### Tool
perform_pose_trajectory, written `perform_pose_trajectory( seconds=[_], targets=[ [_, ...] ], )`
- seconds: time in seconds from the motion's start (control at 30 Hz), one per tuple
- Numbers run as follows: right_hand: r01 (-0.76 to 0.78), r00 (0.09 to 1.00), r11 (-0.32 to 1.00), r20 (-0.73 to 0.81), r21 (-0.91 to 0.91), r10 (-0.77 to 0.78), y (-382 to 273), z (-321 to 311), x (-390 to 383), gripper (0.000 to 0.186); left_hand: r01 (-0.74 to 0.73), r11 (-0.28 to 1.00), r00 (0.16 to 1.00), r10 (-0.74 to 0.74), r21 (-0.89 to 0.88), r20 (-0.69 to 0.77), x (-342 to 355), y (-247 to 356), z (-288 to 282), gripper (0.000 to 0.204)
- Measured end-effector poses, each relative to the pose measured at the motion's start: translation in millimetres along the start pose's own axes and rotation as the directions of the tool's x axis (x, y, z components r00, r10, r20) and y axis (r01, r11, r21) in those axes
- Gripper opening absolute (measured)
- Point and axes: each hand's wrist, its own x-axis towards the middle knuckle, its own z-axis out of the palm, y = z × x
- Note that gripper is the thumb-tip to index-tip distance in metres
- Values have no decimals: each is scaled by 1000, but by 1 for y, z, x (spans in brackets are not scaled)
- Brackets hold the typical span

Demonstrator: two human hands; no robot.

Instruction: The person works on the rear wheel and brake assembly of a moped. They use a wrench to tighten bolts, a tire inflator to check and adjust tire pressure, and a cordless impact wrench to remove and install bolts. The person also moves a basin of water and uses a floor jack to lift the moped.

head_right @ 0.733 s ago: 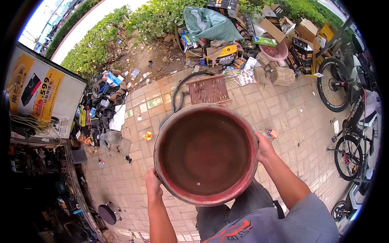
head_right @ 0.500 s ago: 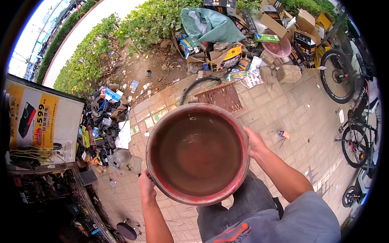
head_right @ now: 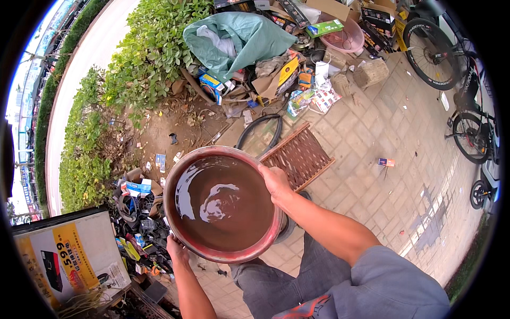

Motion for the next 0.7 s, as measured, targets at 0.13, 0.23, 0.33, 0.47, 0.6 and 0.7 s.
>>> perform_pose_trajectory(
  seconds=[0.13, 0.23, 0.33, 0.47, 0.6, 0.7],
  targets=[
    [89, 984, 985, -166, 145, -64, 14, 39, 80, 34, 0, 998, 997, -5, 64, 74, 114, 30, 52, 37],
    [147, 934, 987, -320, -69, -161, 44, 44, 151, 35, 27, 997, 988, -37, 71, 151, 182, 40, 94, 37],
    [200, 898, 962, -429, 189, -102, 69, 40, 224, 35, -42, 985, 956, -9, 166, 292, 268, 31, 133, 39],
    [198, 780, 974, -619, 109, -89, 101, 25, 301, 34, -10, 973, 940, -69, 229, 334, 340, 28, 200, 41],
    [188, 758, 966, -651, 177, -28, 109, 34, 357, 35, -23, 957, 943, -76, 290, 324, 414, 25, 256, 27],
    [191, 736, 960, -676, 205, -2, 124, 33, 396, 39, -54, 935, 918, -92, 352, 385, 456, 29, 289, 24]
  ],
)
